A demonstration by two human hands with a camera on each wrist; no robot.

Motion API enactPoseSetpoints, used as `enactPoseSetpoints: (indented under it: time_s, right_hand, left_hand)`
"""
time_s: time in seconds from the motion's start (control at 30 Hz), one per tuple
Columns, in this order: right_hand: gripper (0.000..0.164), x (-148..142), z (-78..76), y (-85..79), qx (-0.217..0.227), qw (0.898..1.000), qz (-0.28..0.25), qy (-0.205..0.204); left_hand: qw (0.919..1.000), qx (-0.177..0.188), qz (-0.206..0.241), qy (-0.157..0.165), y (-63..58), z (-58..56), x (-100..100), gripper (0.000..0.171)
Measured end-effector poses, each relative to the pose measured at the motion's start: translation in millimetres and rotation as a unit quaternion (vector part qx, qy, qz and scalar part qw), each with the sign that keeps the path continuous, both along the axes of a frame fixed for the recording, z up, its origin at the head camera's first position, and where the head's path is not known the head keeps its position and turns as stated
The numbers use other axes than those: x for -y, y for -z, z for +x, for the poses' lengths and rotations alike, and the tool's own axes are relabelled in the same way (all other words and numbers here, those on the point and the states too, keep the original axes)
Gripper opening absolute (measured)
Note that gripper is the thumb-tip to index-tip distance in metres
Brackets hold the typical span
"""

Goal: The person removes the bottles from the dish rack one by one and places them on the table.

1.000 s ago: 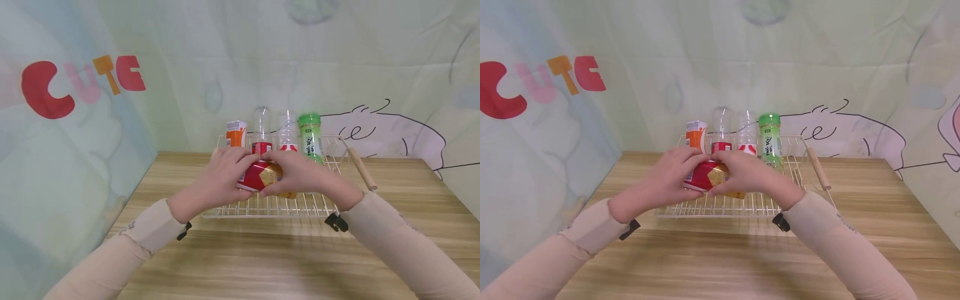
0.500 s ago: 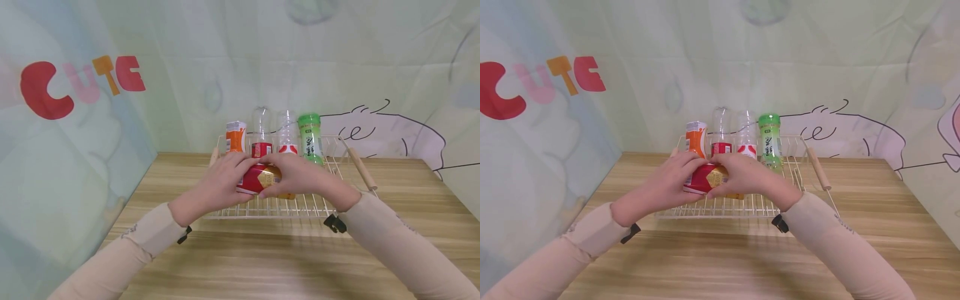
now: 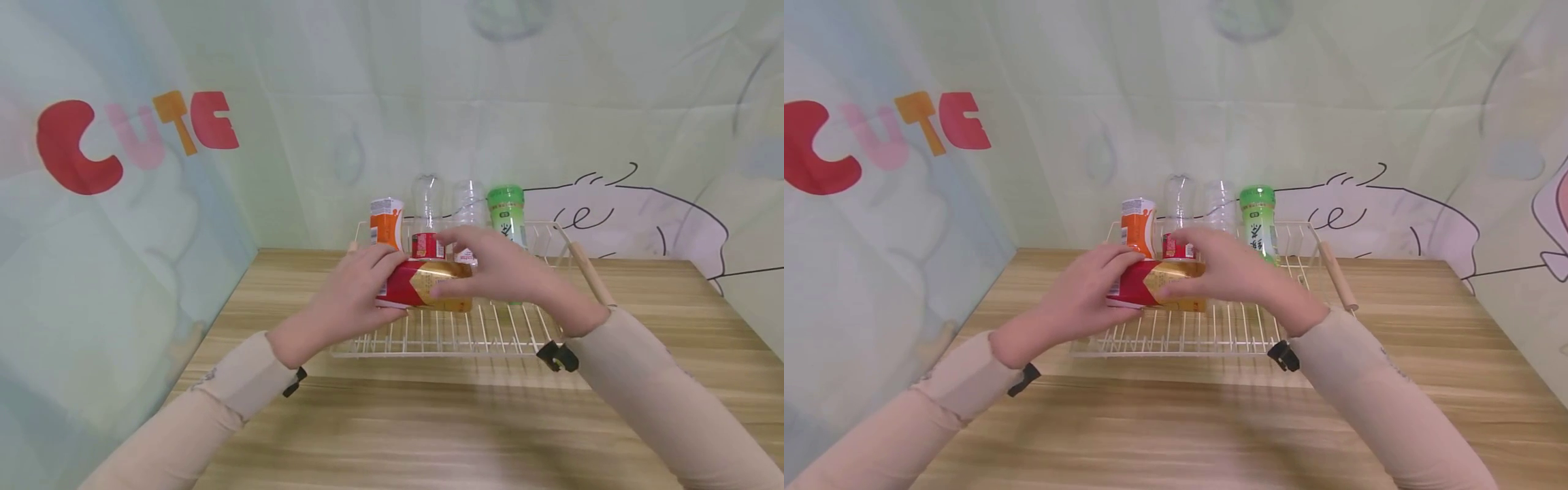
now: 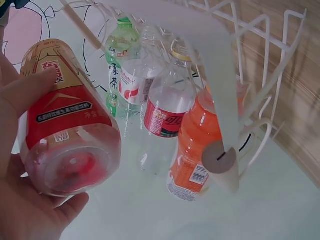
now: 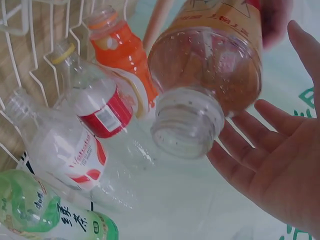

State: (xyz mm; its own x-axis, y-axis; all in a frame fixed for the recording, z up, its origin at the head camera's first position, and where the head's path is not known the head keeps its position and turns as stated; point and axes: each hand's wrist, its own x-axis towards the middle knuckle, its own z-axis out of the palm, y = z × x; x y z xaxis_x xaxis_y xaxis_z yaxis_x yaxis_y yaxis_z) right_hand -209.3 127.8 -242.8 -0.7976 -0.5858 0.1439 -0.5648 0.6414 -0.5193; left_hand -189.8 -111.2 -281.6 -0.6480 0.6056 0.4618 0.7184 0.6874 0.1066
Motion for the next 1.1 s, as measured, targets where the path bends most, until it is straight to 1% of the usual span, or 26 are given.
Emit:
enactPoseSetpoints:
  time_s: [0.07,0.2,0.33,0.5,0.6,0.7,0.83,0.93,1.1]
  right_hand:
    - [0.079,-5,-1.3,-4.5,-0.005,1.000,-0.004,0.012]
    - [0.076,-13,-3.5,-11.8,-0.017,0.999,-0.018,0.035]
    - [0.074,-22,-4.7,-19.1,-0.029,0.997,-0.034,0.056]
    - [0.072,-38,-9.2,-25.2,-0.041,0.994,-0.059,0.080]
    - [0.070,-48,-13.3,-25.0,-0.040,0.991,-0.075,0.100]
    - [0.068,-56,-18.0,-21.6,-0.026,0.989,-0.084,0.120]
    - [0.070,-65,-24.5,-14.1,0.001,0.988,-0.079,0.135]
    - [0.072,-70,-29.0,-8.4,0.010,0.987,-0.073,0.144]
    - [0.075,-77,-34.6,-2.4,0.016,0.986,-0.069,0.152]
  left_hand:
    - [1.0000,0.005,0.004,-0.005,0.0,-1.8,3,0.069]
    - [0.9996,0.018,0.015,-0.017,-0.4,-4.7,8,0.071]
    - [0.9989,0.016,0.027,-0.035,-0.9,-7.1,13,0.073]
    - [0.9966,0.001,0.064,-0.051,0.1,-13.1,23,0.071]
    - [0.9936,0.014,0.086,-0.073,0.7,-16.8,31,0.069]
    - [0.9872,0.046,0.110,-0.106,1.5,-19.8,40,0.071]
    - [0.9735,0.084,0.158,-0.143,3.9,-24.1,53,0.072]
    - [0.9630,0.097,0.193,-0.162,5.1,-27.0,63,0.070]
    - [0.9475,0.091,0.235,-0.197,5.7,-30.9,76,0.067]
